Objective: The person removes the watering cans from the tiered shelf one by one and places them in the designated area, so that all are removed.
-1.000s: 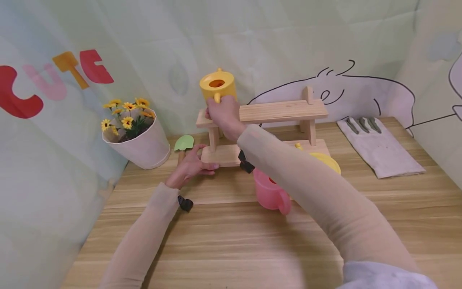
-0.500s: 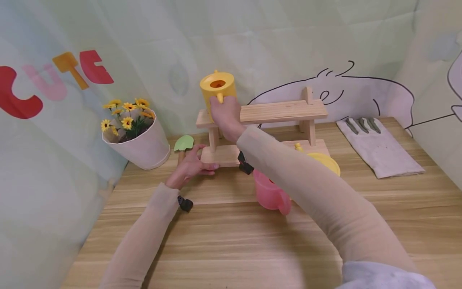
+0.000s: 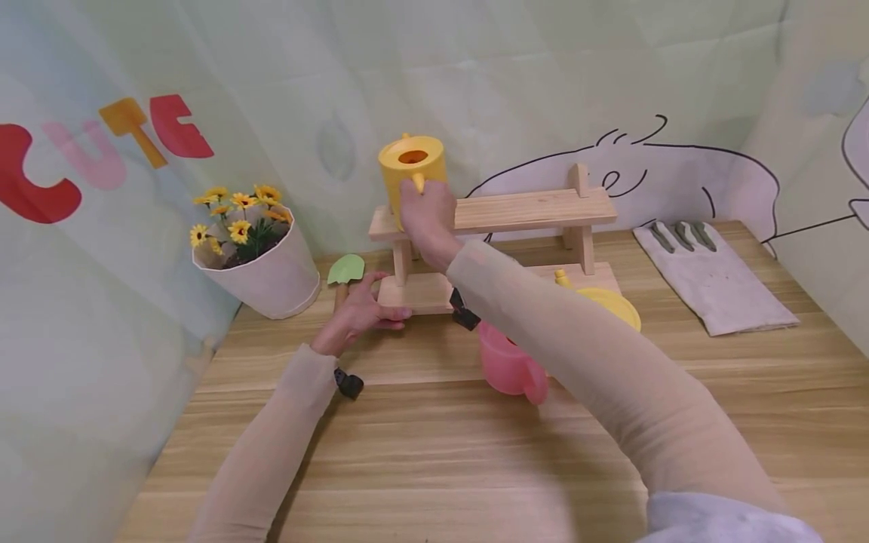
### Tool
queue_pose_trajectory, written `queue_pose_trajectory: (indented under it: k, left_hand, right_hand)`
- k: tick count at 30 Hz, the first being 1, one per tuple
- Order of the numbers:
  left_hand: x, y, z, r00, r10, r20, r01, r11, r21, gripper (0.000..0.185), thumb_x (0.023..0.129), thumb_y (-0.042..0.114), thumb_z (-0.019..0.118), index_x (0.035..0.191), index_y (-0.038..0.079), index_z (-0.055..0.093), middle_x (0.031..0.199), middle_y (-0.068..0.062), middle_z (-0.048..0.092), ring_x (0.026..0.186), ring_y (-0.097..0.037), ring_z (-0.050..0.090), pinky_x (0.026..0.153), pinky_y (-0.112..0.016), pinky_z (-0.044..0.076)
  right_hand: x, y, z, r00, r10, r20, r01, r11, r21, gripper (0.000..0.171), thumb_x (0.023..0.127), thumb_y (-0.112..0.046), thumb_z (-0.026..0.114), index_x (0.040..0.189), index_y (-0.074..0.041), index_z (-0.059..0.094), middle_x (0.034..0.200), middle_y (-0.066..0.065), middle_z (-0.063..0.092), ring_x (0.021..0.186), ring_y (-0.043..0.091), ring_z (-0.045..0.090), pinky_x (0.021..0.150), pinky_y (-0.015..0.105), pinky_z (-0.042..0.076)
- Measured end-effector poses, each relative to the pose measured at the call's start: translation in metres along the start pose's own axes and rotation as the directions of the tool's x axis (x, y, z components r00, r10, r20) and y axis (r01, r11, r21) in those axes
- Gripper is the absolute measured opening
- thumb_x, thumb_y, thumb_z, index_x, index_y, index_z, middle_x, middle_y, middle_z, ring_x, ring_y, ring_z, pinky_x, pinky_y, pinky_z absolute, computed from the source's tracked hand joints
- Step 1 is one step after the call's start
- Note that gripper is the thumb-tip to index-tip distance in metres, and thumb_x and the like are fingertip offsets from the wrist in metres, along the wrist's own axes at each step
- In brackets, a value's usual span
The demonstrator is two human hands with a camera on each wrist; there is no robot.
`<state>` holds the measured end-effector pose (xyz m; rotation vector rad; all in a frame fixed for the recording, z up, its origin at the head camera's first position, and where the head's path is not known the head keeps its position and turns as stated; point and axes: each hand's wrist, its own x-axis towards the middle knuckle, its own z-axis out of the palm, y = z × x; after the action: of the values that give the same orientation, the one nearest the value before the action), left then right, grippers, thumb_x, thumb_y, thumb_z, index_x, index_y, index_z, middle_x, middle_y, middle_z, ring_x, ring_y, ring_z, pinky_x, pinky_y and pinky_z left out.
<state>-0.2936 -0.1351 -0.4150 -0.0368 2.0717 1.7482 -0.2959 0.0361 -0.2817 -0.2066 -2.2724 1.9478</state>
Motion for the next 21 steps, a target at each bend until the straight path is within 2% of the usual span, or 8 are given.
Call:
queue_pose_trajectory:
  k: [4,11,21]
  left_hand:
    - [0.000,-0.001,0.000,1.000,0.002,0.002,-0.002,1.000,0.001,0.107,0.092,-0.011,0.080,0.173,0.011,0.013,0.143,-0.034,0.047,0.074,-0.016,0.076,0.071,-0.026,0.072]
    - [0.000,-0.001,0.000,1.000,0.006,0.005,-0.006,1.000,0.011,0.107,0.093,-0.009,0.081,0.173,0.012,0.012,0.141,-0.034,0.050,0.074,-0.016,0.077,0.071,-0.026,0.072]
    - [0.001,-0.002,0.000,1.000,0.021,0.006,-0.021,1.000,0.015,0.107,0.092,-0.010,0.081,0.172,0.010,0.014,0.143,-0.032,0.045,0.072,-0.015,0.076,0.070,-0.026,0.072]
  right_hand:
    - [-0.003,0.002,-0.002,1.000,-0.020,0.010,0.019,1.000,0.006,0.029,0.113,-0.028,0.048,0.103,-0.005,0.062,0.097,0.003,0.060,0.086,0.017,0.059,0.068,0.024,0.052]
    - [-0.012,-0.001,-0.005,1.000,-0.012,0.024,0.012,1.000,0.004,0.030,0.114,-0.029,0.049,0.103,-0.005,0.062,0.095,0.004,0.061,0.085,0.017,0.060,0.065,0.024,0.052]
    - [-0.030,0.000,-0.009,0.998,-0.044,0.033,0.045,0.999,-0.027,0.033,0.112,-0.027,0.049,0.089,-0.007,0.060,0.086,0.004,0.058,0.076,0.018,0.056,0.059,0.025,0.046]
